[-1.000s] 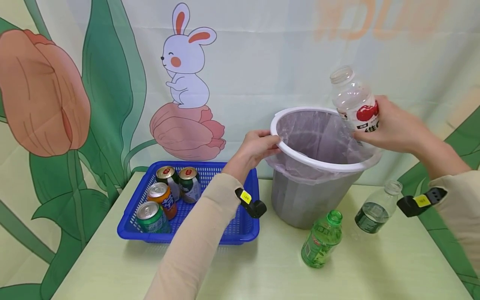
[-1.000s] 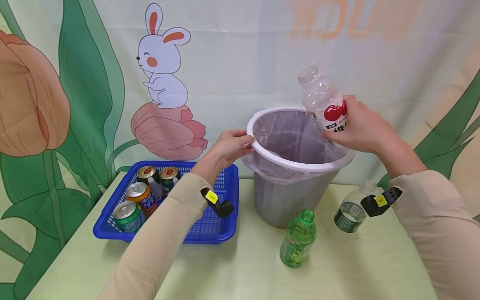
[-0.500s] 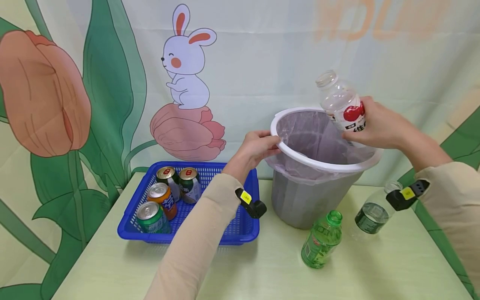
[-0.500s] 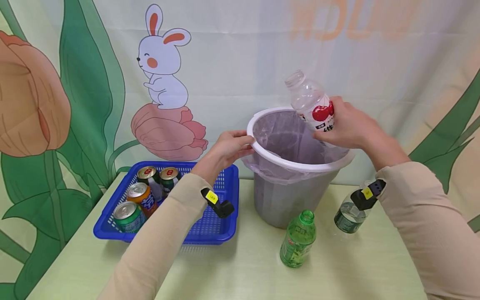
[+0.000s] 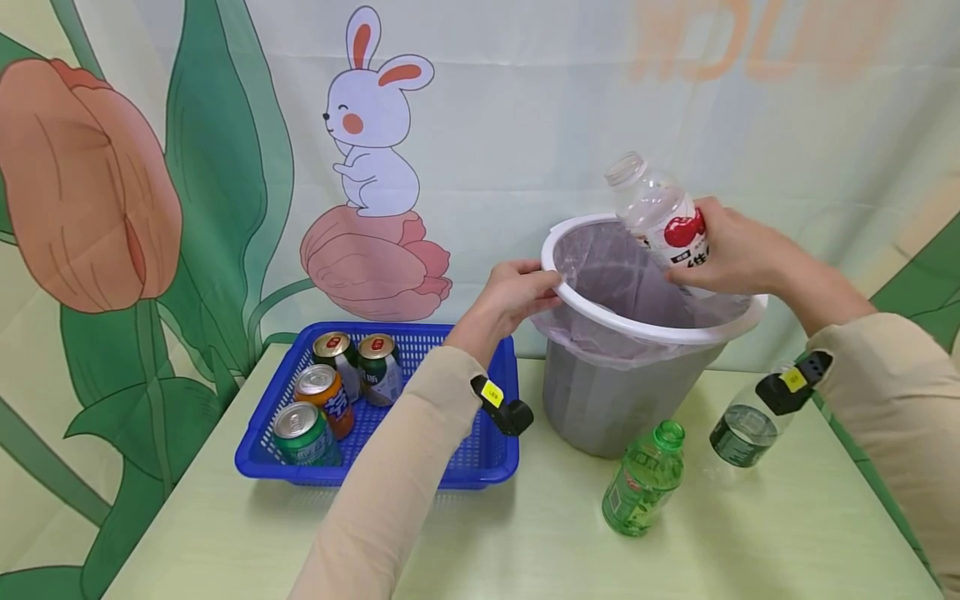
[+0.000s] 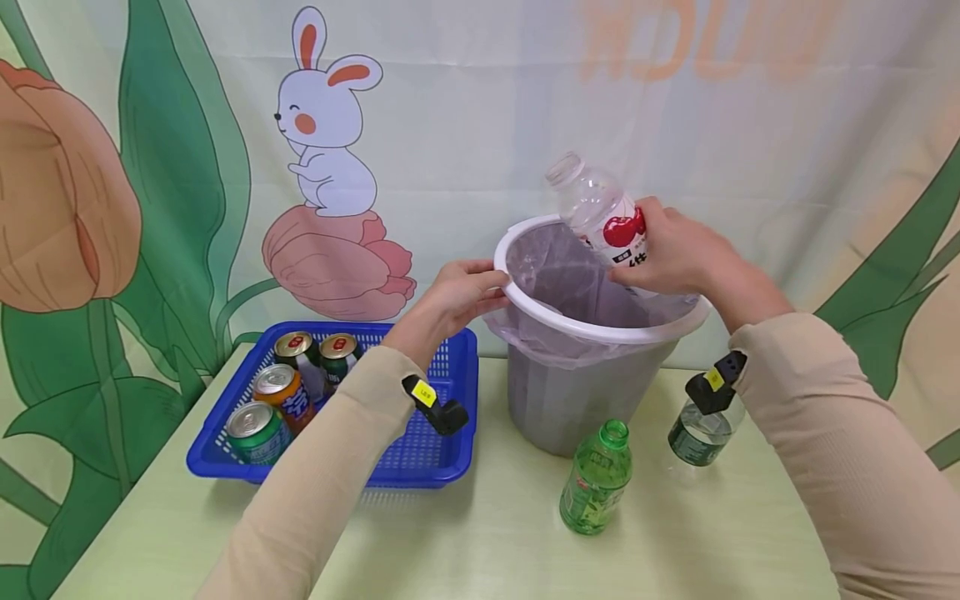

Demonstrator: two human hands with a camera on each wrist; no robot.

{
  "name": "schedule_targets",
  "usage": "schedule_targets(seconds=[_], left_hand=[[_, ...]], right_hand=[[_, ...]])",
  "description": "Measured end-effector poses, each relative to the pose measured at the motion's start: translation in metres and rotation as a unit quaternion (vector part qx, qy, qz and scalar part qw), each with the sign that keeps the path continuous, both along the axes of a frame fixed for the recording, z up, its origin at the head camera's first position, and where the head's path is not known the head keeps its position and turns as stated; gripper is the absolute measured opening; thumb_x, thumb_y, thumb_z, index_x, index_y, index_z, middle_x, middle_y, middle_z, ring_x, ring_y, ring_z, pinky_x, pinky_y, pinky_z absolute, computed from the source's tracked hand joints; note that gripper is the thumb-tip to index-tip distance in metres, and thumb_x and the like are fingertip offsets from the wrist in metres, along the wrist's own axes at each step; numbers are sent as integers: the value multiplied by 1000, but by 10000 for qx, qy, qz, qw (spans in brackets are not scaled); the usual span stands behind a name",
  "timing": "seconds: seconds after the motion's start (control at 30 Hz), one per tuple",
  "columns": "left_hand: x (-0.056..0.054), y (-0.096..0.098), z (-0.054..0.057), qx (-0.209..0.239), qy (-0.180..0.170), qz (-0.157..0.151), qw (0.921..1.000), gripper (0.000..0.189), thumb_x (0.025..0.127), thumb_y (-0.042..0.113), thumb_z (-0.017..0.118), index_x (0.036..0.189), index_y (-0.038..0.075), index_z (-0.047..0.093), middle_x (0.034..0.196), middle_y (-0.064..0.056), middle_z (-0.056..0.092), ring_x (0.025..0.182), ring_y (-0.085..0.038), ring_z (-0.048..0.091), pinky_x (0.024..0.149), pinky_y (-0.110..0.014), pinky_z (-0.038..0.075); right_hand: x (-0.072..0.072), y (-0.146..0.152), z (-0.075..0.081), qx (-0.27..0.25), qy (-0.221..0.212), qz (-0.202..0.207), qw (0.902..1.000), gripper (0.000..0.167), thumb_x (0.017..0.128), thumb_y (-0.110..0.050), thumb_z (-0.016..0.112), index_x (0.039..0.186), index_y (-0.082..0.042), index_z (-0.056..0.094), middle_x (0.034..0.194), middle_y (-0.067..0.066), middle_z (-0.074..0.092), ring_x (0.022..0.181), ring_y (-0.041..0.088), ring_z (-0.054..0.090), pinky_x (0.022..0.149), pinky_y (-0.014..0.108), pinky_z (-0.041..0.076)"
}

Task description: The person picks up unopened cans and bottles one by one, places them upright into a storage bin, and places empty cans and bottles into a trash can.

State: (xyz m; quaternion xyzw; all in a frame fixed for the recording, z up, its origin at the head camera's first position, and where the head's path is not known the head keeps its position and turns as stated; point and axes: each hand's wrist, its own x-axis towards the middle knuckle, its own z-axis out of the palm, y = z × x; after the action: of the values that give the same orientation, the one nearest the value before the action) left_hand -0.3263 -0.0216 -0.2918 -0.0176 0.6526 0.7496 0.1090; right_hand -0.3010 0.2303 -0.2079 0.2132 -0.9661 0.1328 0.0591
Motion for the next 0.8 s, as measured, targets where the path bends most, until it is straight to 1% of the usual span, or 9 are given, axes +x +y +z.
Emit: schedule_targets(seconds=[0.2, 0.6, 0.8], left_hand=[[0, 0, 1, -6, -21, -12, 10000, 52, 84, 5, 63, 133, 2, 44, 114, -13, 57, 90, -22, 64, 75, -28, 55], [0, 1, 1, 9, -15, -22, 10000, 52, 84, 5, 62, 133, 2, 44, 113, -13, 56, 89, -21, 64, 74, -27, 55], [-1, 0, 0, 39, -7, -9, 10000, 50, 85, 4, 62, 132, 1, 45, 112, -14, 57, 89, -21, 63, 75, -28, 55]], right_hand=[[-1, -4, 1, 52, -14, 74, 10000, 73, 75, -25, 73, 127, 5, 30, 106, 20, 52, 91, 31, 54, 76, 43, 46], [-5, -10, -4, 227, -36, 243, 9994, 68, 74, -21, 72, 123, 5, 33, 102, 19, 53, 87, 27, 54, 72, 36, 45], [-4, -11, -5, 132, -146, 285, 9994, 68, 75, -19, 72, 124, 6, 31, 103, 20, 52, 88, 28, 54, 74, 39, 47]])
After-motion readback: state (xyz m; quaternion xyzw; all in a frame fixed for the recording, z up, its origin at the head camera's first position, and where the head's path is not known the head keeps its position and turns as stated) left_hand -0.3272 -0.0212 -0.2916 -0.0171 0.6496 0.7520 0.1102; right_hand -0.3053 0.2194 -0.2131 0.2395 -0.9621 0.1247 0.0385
